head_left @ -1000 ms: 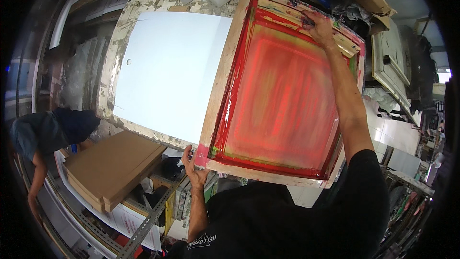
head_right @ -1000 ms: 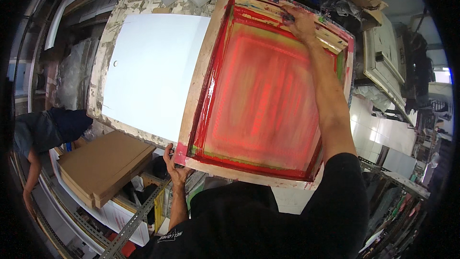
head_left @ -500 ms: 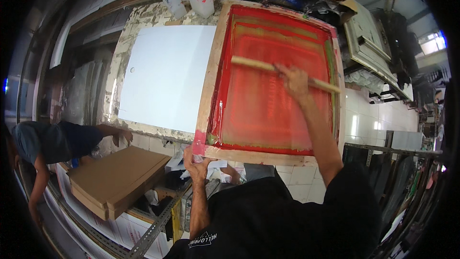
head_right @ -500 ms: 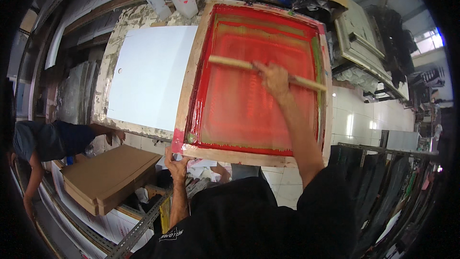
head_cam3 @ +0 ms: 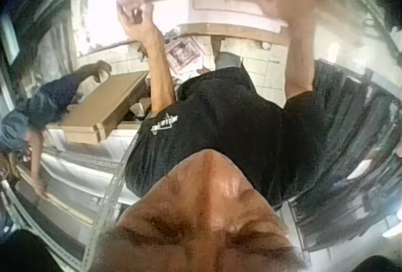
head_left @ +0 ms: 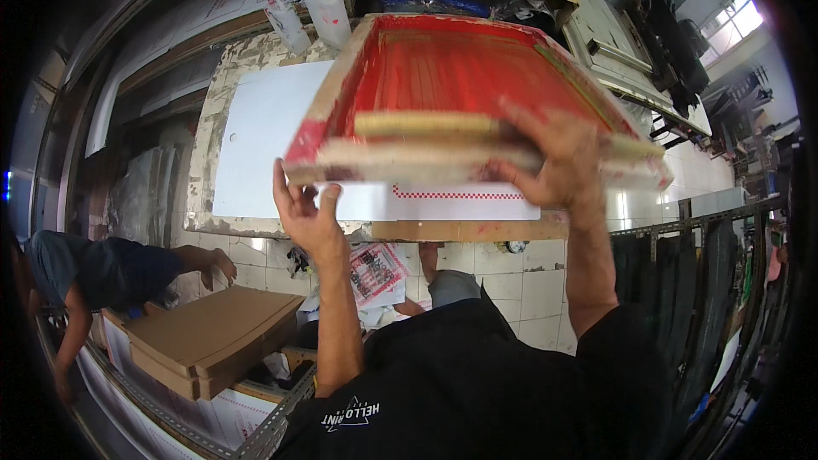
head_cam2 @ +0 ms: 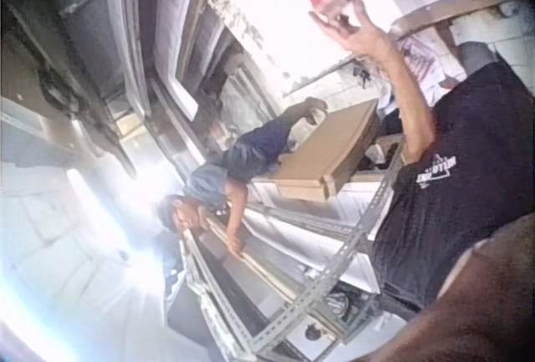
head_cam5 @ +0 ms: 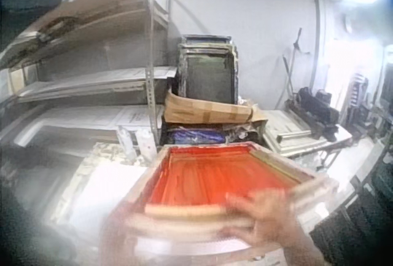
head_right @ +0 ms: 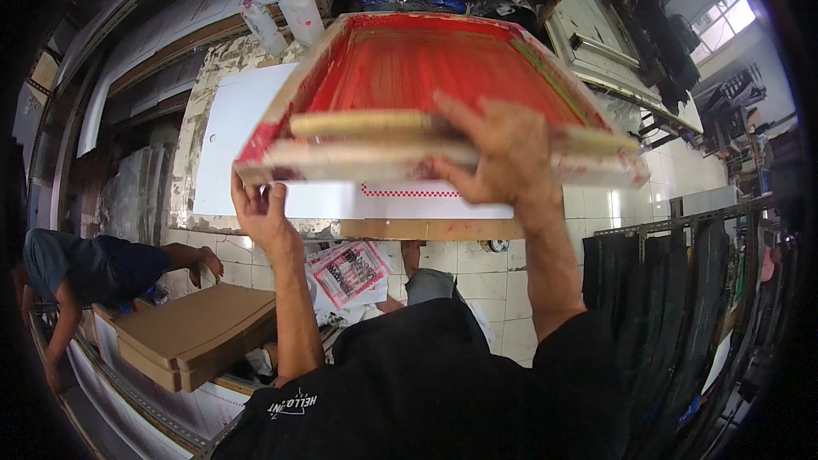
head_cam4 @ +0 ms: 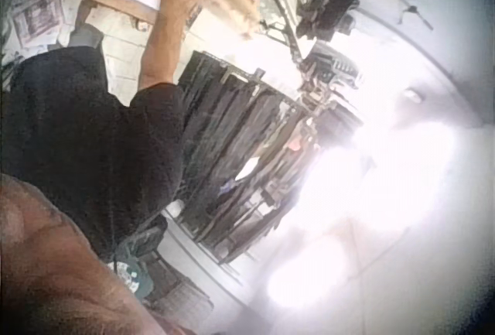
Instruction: The person performs screen printing on white sheets using a red ink screen and squeegee. They repeatedly place sheets on a table, pull ink across the screen, lift the screen to reveal printed text, and stack the printed sheets. Another person assists by handling and stacking the printed sheets.
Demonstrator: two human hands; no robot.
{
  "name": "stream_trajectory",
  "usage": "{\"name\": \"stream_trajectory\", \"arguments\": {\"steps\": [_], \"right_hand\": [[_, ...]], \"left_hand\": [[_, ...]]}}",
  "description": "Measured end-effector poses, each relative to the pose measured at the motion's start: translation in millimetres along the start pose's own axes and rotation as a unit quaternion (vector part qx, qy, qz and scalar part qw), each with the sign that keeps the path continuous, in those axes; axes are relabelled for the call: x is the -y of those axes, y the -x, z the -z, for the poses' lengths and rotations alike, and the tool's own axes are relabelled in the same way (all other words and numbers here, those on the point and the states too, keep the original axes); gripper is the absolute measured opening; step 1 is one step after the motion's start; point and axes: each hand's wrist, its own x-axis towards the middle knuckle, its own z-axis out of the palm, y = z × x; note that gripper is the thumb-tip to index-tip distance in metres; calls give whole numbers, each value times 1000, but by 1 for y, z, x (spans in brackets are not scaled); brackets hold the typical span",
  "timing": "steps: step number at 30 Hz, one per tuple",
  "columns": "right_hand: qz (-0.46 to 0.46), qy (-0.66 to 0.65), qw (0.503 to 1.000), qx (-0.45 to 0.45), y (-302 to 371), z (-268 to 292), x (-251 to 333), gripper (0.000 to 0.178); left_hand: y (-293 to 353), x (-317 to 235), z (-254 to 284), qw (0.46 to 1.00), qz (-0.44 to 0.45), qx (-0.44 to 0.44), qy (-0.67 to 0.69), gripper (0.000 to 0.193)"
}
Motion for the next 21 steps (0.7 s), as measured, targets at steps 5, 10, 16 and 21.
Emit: {"name": "stream_trajectory", "arguments": {"steps": [5,10,16,21], "right_hand": [[40,-76,996,-25,-90,46,-37,56],[5,-112,994,-16,-128,85,-37,48],[-44,-143,989,6,-141,83,-37,49],[-20,-158,987,-10,-143,81,-42,49]], "left_hand": [[-14,91,51,917,345,-201,16,82],[-7,129,67,849,466,-137,208,86],[-11,128,75,842,451,-239,174,94],[-11,120,64,835,427,-289,192,95]]}}
